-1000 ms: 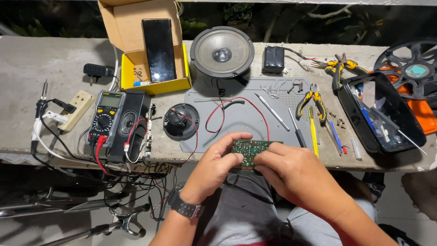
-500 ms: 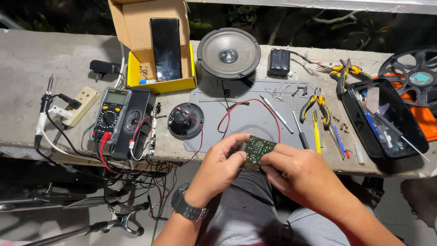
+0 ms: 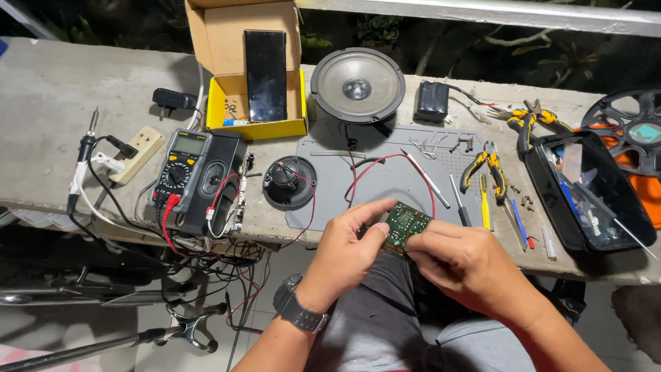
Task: The person holds a green circuit board and uses a metal tool to scrape or clean its surface. They then use a soldering iron to work on the board's components. The workspace contains various tools and electronic parts.
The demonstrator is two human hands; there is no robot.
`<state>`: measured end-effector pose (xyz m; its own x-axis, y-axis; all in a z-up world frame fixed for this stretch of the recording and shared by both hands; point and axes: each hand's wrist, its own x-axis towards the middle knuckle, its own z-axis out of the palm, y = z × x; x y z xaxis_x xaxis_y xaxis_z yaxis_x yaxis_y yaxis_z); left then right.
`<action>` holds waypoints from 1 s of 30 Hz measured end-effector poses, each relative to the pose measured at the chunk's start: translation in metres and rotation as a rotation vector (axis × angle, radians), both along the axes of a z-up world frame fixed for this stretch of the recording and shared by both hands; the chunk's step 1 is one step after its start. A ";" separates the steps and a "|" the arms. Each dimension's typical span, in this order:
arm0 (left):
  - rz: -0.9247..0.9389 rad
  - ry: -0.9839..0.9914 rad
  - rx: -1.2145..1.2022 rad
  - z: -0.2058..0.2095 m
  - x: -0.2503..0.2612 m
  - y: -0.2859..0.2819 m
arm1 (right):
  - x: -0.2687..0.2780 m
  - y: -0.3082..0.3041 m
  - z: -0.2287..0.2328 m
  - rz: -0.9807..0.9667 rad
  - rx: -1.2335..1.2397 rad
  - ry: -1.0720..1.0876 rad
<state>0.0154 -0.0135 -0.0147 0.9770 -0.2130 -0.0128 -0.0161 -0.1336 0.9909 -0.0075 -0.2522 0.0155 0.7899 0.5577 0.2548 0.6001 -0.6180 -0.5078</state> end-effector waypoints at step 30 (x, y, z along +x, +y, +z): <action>0.377 -0.602 0.267 0.007 -0.023 0.010 | 0.010 -0.016 -0.023 -0.090 0.222 -0.043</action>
<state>-0.0075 -0.0039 -0.0081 0.8377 0.0726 0.5413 -0.4496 -0.4711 0.7589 0.0027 -0.2681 -0.0077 0.8197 0.4117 0.3983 0.5718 -0.5460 -0.6123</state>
